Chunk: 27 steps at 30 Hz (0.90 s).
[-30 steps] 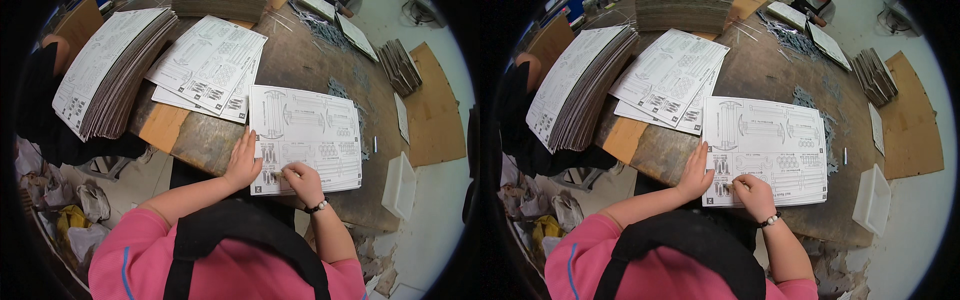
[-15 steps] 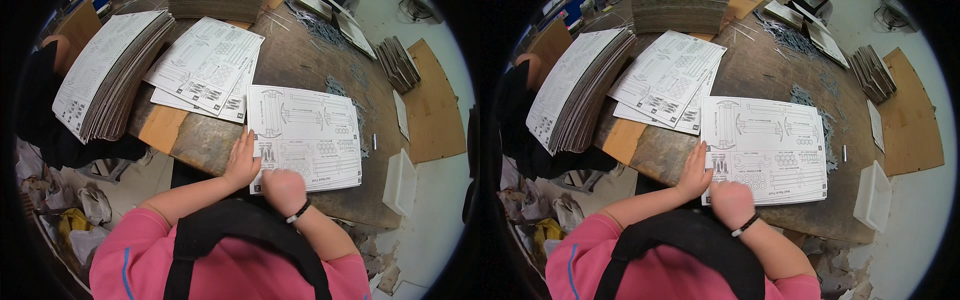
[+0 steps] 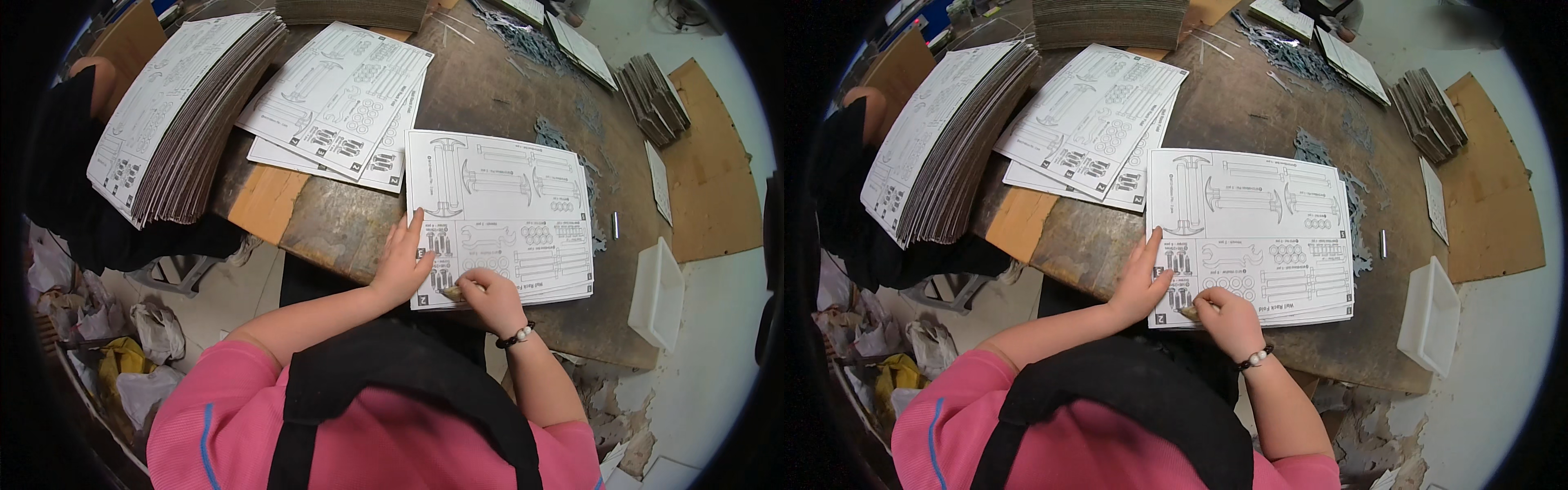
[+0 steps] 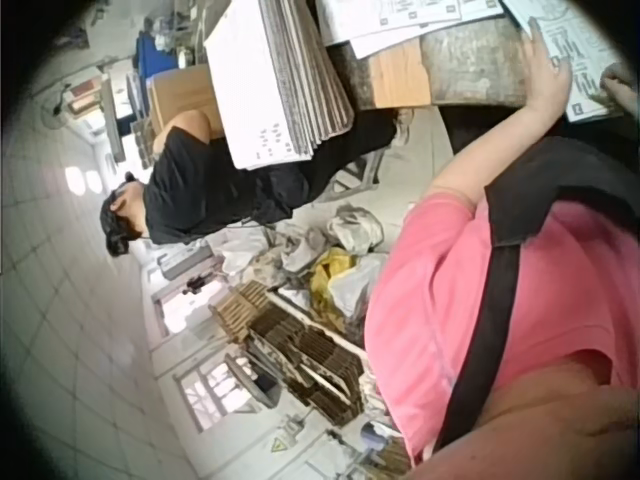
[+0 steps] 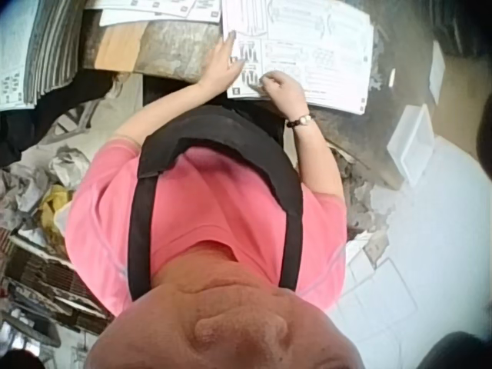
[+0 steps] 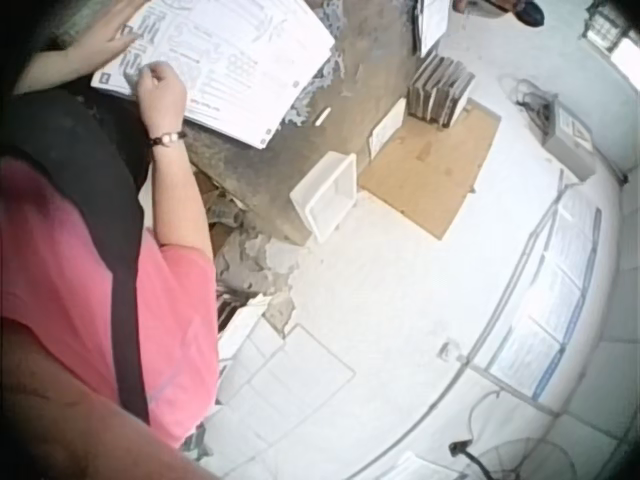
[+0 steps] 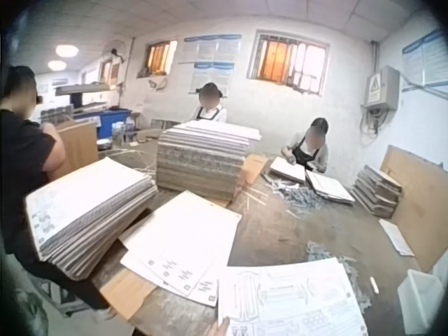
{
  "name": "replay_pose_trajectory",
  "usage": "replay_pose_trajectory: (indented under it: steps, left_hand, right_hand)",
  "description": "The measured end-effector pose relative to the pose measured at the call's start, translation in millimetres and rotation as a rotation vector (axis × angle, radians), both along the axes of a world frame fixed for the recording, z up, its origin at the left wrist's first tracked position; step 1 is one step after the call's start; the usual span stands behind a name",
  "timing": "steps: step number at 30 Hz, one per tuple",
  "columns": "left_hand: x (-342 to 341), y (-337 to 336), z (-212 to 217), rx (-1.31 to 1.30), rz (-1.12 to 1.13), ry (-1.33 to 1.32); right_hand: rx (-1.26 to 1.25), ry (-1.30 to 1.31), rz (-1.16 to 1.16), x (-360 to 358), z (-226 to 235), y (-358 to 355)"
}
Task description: The person repeatedly marks printed paper sheets with a small tool, then stacks them. They occasionally lift and reposition stacks of paper and cardboard on the table.
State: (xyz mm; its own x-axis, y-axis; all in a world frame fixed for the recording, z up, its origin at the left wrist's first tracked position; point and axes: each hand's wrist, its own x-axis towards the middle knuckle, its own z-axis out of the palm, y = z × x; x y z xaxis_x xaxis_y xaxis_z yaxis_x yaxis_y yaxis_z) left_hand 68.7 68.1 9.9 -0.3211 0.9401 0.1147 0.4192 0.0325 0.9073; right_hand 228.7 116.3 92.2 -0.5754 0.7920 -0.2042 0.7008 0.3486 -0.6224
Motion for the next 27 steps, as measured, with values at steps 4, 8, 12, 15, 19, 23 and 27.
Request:
replay_pose_trajectory:
  steps: [4,8,12,15,19,23,27]
  left_hand:
    - [2,2,-6,0.051,0.014,-0.019]
    - [-1,0,-5,0.066,-0.004,-0.033]
    - [-1,1,-7,0.096,-0.016,-0.025]
    - [-1,0,-1,0.057,-0.031,-0.051]
    - [0,-1,-4,0.06,-0.021,-0.005]
    - [1,0,-4,0.042,-0.008,-0.006]
    - [-1,-1,3,-0.007,-0.018,-0.021]
  right_hand:
    - [0.648,-0.21,0.515,-24,10,-27]
    - [0.155,0.035,0.097,-6,9,-6]
    - [-0.1,0.113,-0.154,15,6,1]
    - [-0.199,0.107,-0.233,20,-2,6]
    - [0.091,-0.043,-0.038,10,1,-1]
    - [0.593,-0.265,0.451,-12,13,-23]
    - [0.34,-0.043,0.212,1,13,-4]
